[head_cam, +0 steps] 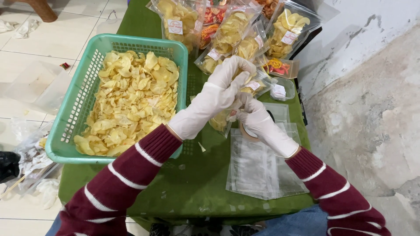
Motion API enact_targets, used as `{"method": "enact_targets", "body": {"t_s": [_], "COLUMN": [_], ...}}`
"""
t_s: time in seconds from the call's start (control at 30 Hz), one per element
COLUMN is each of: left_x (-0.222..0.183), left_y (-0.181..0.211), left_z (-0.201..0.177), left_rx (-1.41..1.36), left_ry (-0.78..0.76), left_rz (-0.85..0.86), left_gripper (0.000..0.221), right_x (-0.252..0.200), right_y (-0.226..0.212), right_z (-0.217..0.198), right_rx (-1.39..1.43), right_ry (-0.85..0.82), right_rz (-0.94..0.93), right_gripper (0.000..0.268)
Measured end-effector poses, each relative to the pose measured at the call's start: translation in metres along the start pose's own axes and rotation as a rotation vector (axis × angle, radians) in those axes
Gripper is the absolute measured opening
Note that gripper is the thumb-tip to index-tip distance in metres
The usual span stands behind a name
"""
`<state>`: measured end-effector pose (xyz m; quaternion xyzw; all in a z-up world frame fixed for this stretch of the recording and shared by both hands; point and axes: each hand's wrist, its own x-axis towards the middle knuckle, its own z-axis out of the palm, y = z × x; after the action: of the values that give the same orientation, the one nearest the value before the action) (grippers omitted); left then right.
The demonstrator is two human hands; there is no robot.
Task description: The person places yellow chips from a green basket into clear plastic bags, then seals each bag by hand. The person repeats this process for multiple bags, arranging the sealed packages on the table.
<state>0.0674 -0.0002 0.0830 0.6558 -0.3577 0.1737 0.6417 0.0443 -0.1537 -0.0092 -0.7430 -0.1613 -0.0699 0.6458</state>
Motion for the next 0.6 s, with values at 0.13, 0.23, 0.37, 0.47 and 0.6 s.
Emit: {"method": "enact_targets", "body": {"t_s": [0.13,0.23,0.37,0.47,0.6], "left_x": [-0.006,-0.008,-0.014,-0.018,-0.023], "left_y": [-0.022,-0.029,-0.005,0.011,0.03], "left_z": [0.002,0.001,-0.005,-0.011,-0.014], "left_rx": [0.016,0.253,0.198,0.081,0.023], "left_ry": [-0.041,-0.062,-0.098,-0.093,-0.163], "left_rz": [0.011,-0.023,-0.036,-0.085,-0.068], "left_gripper": [0.012,0.011,0.016,0.023,0.03], "right_x": [0.001,0.0,0.001,0.0,0.002], "right_y": [0.015,0.002,-0.009,0.002,0.022], "right_z": [-0.004,0.0,0.006,0.006,-0.001], "right_rx": [-0.019,-0.008,0.056,0.099,0.053], "right_ry": [-0.006,-0.02,0.003,0.01,0.012], "right_rz": [0.012,0.01,0.015,0.022,0.001], "right_gripper": [0.015,0.015,0.013,0.015,0.016]}}
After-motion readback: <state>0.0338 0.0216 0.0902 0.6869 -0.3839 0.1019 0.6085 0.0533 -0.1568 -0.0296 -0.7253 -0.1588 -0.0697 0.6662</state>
